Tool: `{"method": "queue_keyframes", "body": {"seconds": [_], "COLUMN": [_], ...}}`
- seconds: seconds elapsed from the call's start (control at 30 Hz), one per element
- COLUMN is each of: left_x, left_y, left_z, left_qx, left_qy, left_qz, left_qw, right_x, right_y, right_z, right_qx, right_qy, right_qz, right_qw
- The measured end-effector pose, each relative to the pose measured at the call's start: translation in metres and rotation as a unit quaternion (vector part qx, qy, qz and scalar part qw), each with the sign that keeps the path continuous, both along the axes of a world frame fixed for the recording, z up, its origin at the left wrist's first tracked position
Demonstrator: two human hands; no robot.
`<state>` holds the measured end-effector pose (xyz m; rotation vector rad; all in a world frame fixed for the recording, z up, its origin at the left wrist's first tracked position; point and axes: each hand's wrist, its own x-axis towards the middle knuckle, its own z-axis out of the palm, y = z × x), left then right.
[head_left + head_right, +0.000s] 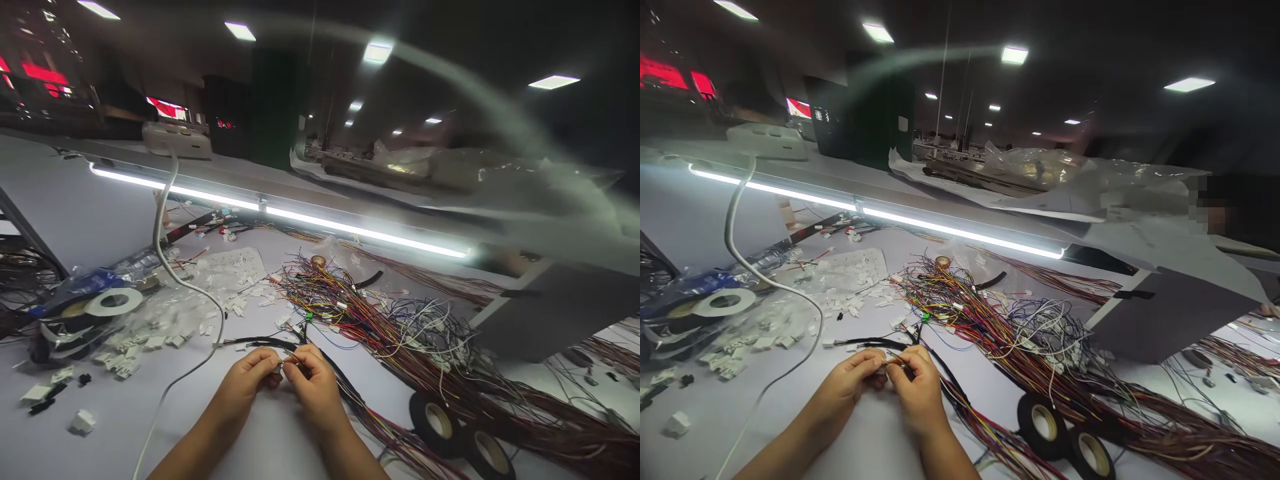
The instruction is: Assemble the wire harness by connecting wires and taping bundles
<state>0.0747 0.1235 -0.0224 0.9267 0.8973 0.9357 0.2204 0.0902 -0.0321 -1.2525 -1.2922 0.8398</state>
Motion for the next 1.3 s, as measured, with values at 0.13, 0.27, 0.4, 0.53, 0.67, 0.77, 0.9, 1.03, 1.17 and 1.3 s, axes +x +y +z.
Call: {"method": "queue_keyframes", "body": {"seconds": [0.13,0.27,0.4,0.53,0.67,0.77,0.9,1.03,1.17,1.3], "left_x": [-0.004,-0.009,-0.011,-0.012,-0.012,-0.011,-0.007,-0.006,-0.006,-0.006], "left_y": [0.002,0.006,0.006,0.005,0.005,0.004,0.003,0.001,0.001,0.000], "left_z": [-0.002,-0.003,0.000,0.005,0.006,0.003,0.000,0.002,0.002,-0.002], "left_qx": [-0.059,-0.098,-0.107,-0.121,-0.125,-0.115,-0.089,-0.087,-0.081,-0.057], "left_qy": [-0.010,-0.051,-0.053,-0.049,-0.052,-0.046,-0.029,-0.024,-0.021,-0.018], "left_qz": [0.000,-0.011,-0.034,-0.036,-0.032,-0.031,-0.016,-0.022,-0.023,-0.015], "left_qw": [0.998,0.994,0.992,0.991,0.990,0.992,0.995,0.996,0.996,0.998], "right_x": [0.001,0.000,-0.002,-0.002,-0.001,0.000,0.000,-0.001,-0.002,-0.002], "right_y": [-0.002,-0.004,-0.003,-0.003,-0.002,-0.003,-0.006,-0.006,-0.005,-0.006], "right_z": [0.005,0.005,0.000,-0.002,-0.004,-0.006,-0.007,-0.006,-0.006,-0.003], "right_qx": [0.019,0.054,0.081,0.080,0.092,0.105,0.103,0.087,0.057,0.043], "right_qy": [-0.021,-0.068,-0.122,-0.157,-0.179,-0.176,-0.159,-0.147,-0.142,-0.120], "right_qz": [-0.025,-0.029,-0.052,-0.059,-0.061,-0.067,-0.057,-0.053,-0.044,-0.029], "right_qw": [0.999,0.996,0.988,0.983,0.978,0.977,0.980,0.984,0.987,0.991]}}
